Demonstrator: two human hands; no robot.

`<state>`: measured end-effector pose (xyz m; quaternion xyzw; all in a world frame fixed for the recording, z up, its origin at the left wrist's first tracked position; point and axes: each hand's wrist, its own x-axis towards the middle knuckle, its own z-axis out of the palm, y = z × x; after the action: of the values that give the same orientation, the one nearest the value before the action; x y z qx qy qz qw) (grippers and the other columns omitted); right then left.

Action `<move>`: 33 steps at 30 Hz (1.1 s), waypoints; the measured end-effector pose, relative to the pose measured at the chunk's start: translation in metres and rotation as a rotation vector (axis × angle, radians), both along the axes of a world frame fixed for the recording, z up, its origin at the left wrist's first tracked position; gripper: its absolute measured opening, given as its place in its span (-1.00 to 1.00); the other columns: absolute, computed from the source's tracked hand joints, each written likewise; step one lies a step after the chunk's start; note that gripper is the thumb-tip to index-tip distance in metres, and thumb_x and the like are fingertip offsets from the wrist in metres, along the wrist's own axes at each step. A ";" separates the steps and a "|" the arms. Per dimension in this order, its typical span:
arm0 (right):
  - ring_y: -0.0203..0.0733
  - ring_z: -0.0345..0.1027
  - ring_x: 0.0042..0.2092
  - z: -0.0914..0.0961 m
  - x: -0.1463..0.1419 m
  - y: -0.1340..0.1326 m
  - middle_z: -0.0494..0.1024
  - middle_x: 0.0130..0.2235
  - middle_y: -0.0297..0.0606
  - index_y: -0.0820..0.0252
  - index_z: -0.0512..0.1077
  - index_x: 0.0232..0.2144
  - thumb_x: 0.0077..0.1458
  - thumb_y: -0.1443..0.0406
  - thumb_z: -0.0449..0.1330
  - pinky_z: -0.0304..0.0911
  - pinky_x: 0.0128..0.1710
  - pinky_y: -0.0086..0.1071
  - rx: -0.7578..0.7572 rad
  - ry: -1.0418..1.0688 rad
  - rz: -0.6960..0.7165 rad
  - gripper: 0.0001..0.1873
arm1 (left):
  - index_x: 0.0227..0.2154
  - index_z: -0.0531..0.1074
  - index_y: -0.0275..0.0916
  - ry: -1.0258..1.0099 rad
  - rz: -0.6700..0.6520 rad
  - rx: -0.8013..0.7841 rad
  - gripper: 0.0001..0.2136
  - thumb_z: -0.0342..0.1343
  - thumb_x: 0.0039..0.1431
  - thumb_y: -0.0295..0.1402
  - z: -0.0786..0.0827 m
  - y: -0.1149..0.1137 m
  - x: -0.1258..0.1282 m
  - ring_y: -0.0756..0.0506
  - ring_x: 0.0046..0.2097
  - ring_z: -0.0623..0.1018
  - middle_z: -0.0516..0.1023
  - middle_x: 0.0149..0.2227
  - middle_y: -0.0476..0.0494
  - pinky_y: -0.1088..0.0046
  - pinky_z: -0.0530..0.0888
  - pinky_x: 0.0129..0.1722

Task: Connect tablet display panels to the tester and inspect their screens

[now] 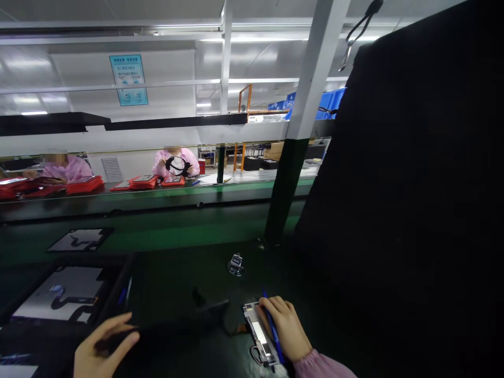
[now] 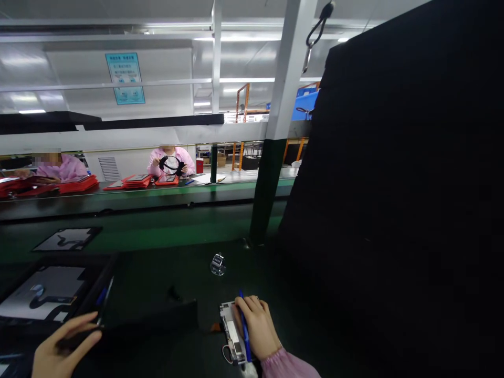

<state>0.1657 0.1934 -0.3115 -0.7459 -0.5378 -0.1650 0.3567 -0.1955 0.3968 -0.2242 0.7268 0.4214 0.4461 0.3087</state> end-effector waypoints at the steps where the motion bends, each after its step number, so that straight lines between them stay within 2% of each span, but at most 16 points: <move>1: -0.13 0.40 -0.33 0.001 -0.002 0.001 0.50 -0.40 -0.29 0.09 0.40 -0.35 0.27 0.25 0.01 0.21 -0.25 -0.23 0.001 -0.029 -0.016 -0.80 | -0.29 0.58 -0.17 -0.048 0.023 -0.037 -0.52 0.37 -0.27 0.01 0.005 0.005 0.009 -0.27 -0.32 0.63 0.64 -0.43 -0.12 0.26 0.60 -0.31; 5: -0.16 0.39 -0.33 0.000 -0.003 0.004 0.50 -0.42 -0.31 0.11 0.40 -0.37 0.26 0.25 0.01 0.15 -0.15 -0.19 -0.007 -0.082 -0.060 -0.79 | -0.27 0.54 -0.23 -0.222 0.029 -0.101 -0.50 0.36 -0.24 0.01 0.013 0.015 0.033 -0.18 -0.34 0.58 0.59 -0.42 -0.09 0.37 0.54 -0.34; 9: -0.14 0.42 -0.35 0.004 0.002 0.002 0.52 -0.47 -0.36 0.06 0.42 -0.37 0.27 0.18 0.00 0.08 0.02 -0.04 -0.016 -0.074 -0.058 -0.76 | -0.33 0.51 -0.24 -0.341 -0.003 -0.059 -0.58 0.32 -0.15 -0.01 0.005 0.025 0.040 -0.16 -0.29 0.55 0.54 -0.37 -0.07 0.42 0.50 -0.32; 12: -0.15 0.45 -0.41 0.016 -0.002 0.005 0.53 -0.49 -0.38 0.05 0.40 -0.35 0.31 0.14 -0.08 0.18 -0.01 -0.01 -0.009 -0.010 -0.027 -0.69 | -0.28 0.49 -0.24 -0.372 -0.043 -0.026 -0.61 0.29 -0.07 -0.06 -0.001 0.030 0.041 -0.18 -0.21 0.54 0.55 -0.29 -0.11 0.40 0.49 -0.24; 15: -0.15 0.50 -0.37 0.037 -0.022 0.020 0.58 -0.40 -0.30 0.09 0.36 -0.33 0.33 0.14 -0.10 0.35 -0.16 -0.19 0.080 0.130 0.015 -0.69 | -0.19 0.47 -0.24 -0.365 -0.087 -0.032 -0.61 0.28 -0.03 -0.11 -0.004 0.031 0.039 -0.19 -0.20 0.55 0.55 -0.24 -0.14 0.36 0.50 -0.21; 17: -0.11 0.54 -0.27 0.052 -0.042 0.036 0.61 -0.28 -0.21 0.10 0.31 -0.33 0.28 0.10 0.01 0.41 -0.22 -0.27 0.185 0.262 0.057 -0.76 | -0.11 0.44 -0.24 -0.354 -0.126 -0.043 -0.57 0.28 -0.02 -0.14 -0.006 0.029 0.038 -0.17 -0.23 0.56 0.55 -0.19 -0.15 0.35 0.51 -0.21; 20: -0.05 0.55 -0.20 0.070 -0.068 0.063 0.59 -0.12 -0.07 0.08 0.20 -0.36 0.16 0.05 0.16 0.45 -0.22 -0.25 0.322 0.352 0.122 -0.71 | -0.02 0.39 -0.23 -0.327 -0.171 -0.045 -0.51 0.29 -0.02 -0.19 -0.008 0.027 0.037 -0.18 -0.18 0.56 0.52 -0.10 -0.19 0.32 0.51 -0.15; 22: -0.03 0.55 -0.21 0.074 -0.079 0.077 0.58 -0.10 -0.04 0.07 0.15 -0.38 0.12 0.05 0.20 0.47 -0.23 -0.23 0.360 0.366 0.144 -0.66 | 0.02 0.36 -0.22 -0.310 -0.188 -0.046 -0.48 0.29 -0.02 -0.21 -0.009 0.027 0.036 -0.20 -0.11 0.55 0.50 -0.04 -0.22 0.28 0.49 -0.08; 26: 0.00 0.54 -0.16 0.062 -0.086 0.087 0.57 -0.10 -0.03 0.06 0.13 -0.41 0.12 0.10 0.20 0.47 -0.25 -0.24 0.384 0.289 0.152 -0.69 | 0.03 0.35 -0.20 -0.298 -0.192 -0.031 -0.48 0.29 -0.02 -0.23 -0.010 0.025 0.037 -0.23 0.01 0.50 0.44 0.06 -0.22 0.24 0.45 0.03; 28: 0.04 0.50 -0.08 0.051 -0.085 0.084 0.52 0.00 0.02 0.06 0.14 -0.40 0.13 0.16 0.19 0.47 -0.22 -0.20 0.380 0.219 0.183 -0.73 | 0.04 0.34 -0.20 -0.299 -0.198 -0.040 -0.47 0.29 -0.02 -0.23 -0.008 0.024 0.038 -0.25 0.02 0.50 0.45 0.06 -0.22 0.24 0.46 0.01; 31: 0.09 0.40 0.06 0.034 -0.081 0.073 0.37 0.15 0.06 0.07 0.15 -0.38 0.13 0.24 0.18 0.44 -0.11 -0.12 0.309 0.155 0.269 -0.78 | 0.07 0.31 -0.22 -0.299 -0.216 -0.068 -0.43 0.29 -0.02 -0.23 -0.005 0.021 0.039 -0.25 -0.02 0.53 0.49 0.01 -0.21 0.26 0.49 -0.04; 33: 0.10 0.35 0.10 0.026 -0.079 0.067 0.34 0.17 0.07 0.07 0.15 -0.37 0.12 0.24 0.18 0.43 -0.10 -0.11 0.251 0.130 0.310 -0.78 | 0.09 0.29 -0.22 -0.293 -0.220 -0.074 -0.41 0.29 -0.03 -0.23 -0.003 0.019 0.040 -0.25 -0.03 0.54 0.51 -0.02 -0.20 0.27 0.50 -0.06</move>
<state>0.0865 0.2601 -0.2852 -0.6129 -0.5973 -0.1254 0.5018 -0.1554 0.4160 -0.2270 0.6838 0.3060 0.4949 0.4403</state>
